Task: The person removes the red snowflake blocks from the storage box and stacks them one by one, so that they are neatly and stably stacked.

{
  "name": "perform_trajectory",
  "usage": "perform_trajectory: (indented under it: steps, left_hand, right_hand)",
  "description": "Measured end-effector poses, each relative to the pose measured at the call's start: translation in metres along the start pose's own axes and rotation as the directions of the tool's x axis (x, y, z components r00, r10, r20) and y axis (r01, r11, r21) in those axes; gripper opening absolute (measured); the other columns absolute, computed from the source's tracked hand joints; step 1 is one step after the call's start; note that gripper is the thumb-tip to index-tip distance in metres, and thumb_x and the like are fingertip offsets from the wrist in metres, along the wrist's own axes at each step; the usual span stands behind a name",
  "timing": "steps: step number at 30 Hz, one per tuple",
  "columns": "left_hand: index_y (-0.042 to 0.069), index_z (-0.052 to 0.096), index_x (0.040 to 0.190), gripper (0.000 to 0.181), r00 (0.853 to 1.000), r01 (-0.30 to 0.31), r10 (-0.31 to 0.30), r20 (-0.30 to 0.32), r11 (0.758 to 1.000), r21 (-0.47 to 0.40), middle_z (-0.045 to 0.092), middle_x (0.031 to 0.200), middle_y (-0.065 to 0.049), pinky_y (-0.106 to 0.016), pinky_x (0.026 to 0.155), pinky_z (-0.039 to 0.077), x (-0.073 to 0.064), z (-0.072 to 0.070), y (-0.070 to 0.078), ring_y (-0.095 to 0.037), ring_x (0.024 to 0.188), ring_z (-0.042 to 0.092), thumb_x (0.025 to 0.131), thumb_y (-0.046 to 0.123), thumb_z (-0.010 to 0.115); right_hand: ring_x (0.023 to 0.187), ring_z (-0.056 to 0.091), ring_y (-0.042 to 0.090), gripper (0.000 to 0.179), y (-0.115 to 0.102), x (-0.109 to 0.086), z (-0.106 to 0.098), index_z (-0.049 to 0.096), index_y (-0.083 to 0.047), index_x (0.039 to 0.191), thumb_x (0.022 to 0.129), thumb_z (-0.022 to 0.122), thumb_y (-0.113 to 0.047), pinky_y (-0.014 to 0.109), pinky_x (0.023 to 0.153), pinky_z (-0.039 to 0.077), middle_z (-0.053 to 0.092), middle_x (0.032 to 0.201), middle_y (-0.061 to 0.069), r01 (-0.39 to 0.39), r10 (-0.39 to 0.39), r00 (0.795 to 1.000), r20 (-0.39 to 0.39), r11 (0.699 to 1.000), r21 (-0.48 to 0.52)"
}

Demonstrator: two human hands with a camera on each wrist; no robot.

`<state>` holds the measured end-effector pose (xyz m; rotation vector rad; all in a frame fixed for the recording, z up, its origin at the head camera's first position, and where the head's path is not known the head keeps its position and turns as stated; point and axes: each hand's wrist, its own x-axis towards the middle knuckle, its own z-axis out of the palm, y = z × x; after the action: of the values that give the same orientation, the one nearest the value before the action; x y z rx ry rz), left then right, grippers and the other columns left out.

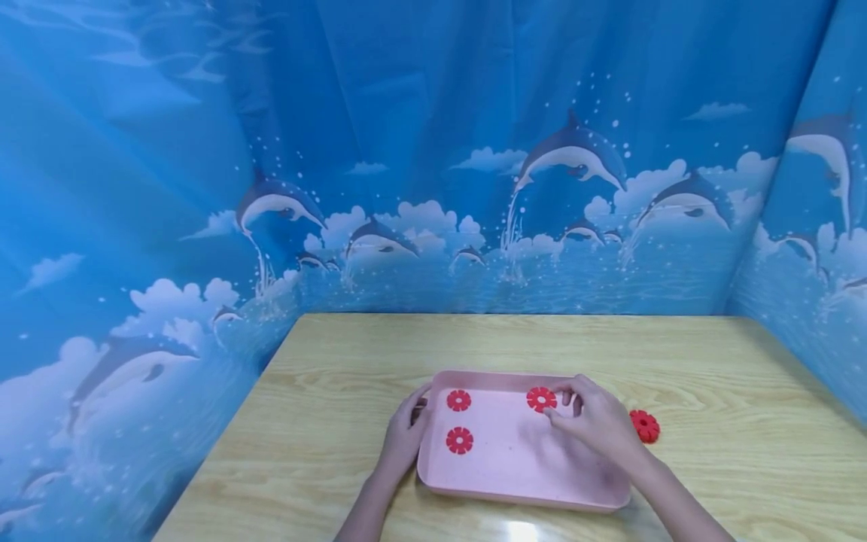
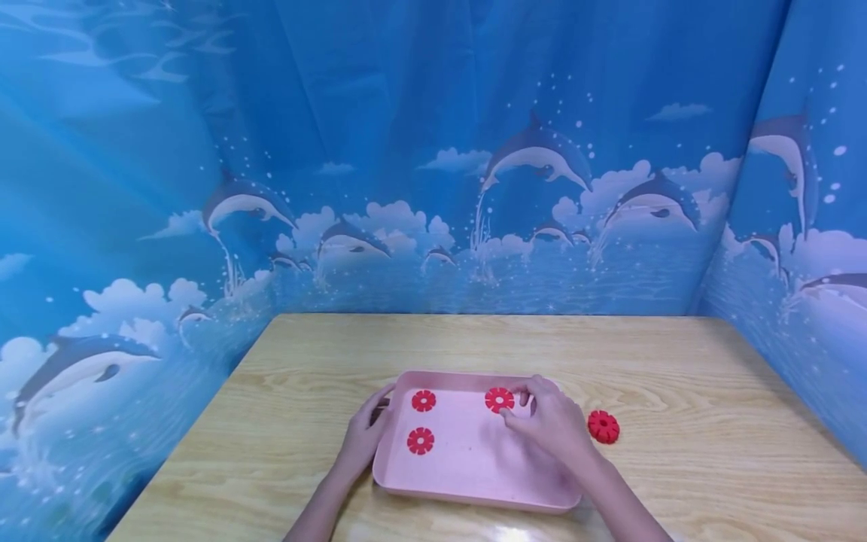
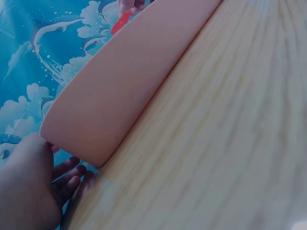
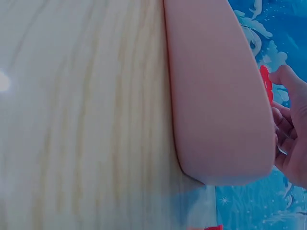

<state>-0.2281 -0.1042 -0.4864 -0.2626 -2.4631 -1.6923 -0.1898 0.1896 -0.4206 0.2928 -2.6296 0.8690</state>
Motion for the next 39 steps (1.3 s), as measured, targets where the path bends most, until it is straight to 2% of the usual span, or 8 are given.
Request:
perform_trajectory:
  steps: [9, 17, 25, 33, 39]
  left_hand:
    - [0.012, 0.050, 0.131, 0.038, 1.000, 0.006, -0.006, 0.004, 1.000, 0.015, 0.056, 0.109, -0.010, -0.041, 0.089, 0.045, 0.000, 0.000, 0.000, -0.026, 0.100, 0.054, 0.094, 0.016, 0.052]
    - [0.013, 0.050, 0.131, 0.038, 1.000, 0.008, -0.008, 0.005, 1.000, 0.015, 0.056, 0.109, -0.009, -0.041, 0.088, 0.045, -0.001, 0.000, 0.001, -0.025, 0.099, 0.055, 0.094, 0.016, 0.052]
    - [0.015, 0.050, 0.132, 0.038, 1.000, 0.027, -0.027, 0.007, 1.000, -0.002, 0.056, 0.109, -0.008, -0.039, 0.089, 0.045, 0.000, 0.000, 0.003, -0.023, 0.100, 0.054, 0.093, 0.014, 0.052]
    - [0.015, 0.049, 0.133, 0.039, 0.999, 0.036, -0.036, 0.011, 0.999, 0.005, 0.055, 0.110, -0.008, -0.041, 0.089, 0.044, 0.000, 0.000, 0.002, -0.024, 0.101, 0.054, 0.094, 0.015, 0.051]
    - [0.013, 0.050, 0.132, 0.039, 1.000, 0.012, -0.012, 0.003, 1.000, 0.005, 0.056, 0.108, -0.009, -0.041, 0.088, 0.045, -0.001, 0.000, 0.001, -0.024, 0.099, 0.055, 0.093, 0.012, 0.052]
  right_hand:
    - [0.061, 0.046, 0.007, 0.032, 0.016, -0.008, -0.022, 0.065, -0.007, 0.093, 0.066, 0.079, -0.015, 0.021, 0.047, 0.039, 0.049, 0.072, -0.005, 0.020, -0.022, 0.996, -0.091, 0.999, -0.027]
    - [0.060, 0.045, 0.005, 0.031, 0.031, -0.017, -0.040, 0.066, -0.007, 0.097, 0.068, 0.076, -0.009, 0.021, 0.045, 0.036, 0.050, 0.075, -0.004, 0.006, -0.007, 0.993, -0.119, 1.000, -0.012]
    - [0.061, 0.047, 0.004, 0.034, 0.048, -0.025, -0.057, 0.065, -0.005, 0.096, 0.066, 0.079, -0.008, 0.021, 0.043, 0.035, 0.050, 0.075, -0.004, 0.001, -0.005, 0.983, -0.181, 1.000, -0.021]
    - [0.060, 0.046, 0.003, 0.034, 0.066, -0.035, -0.065, 0.065, -0.005, 0.097, 0.067, 0.079, -0.009, 0.021, 0.045, 0.033, 0.051, 0.076, -0.001, -0.018, 0.015, 0.978, -0.209, 1.000, -0.017]
    - [0.060, 0.046, 0.002, 0.032, 0.079, -0.040, -0.068, 0.065, -0.006, 0.097, 0.068, 0.079, -0.013, 0.021, 0.046, 0.033, 0.051, 0.076, -0.001, -0.042, 0.038, 0.975, -0.221, 0.999, -0.015]
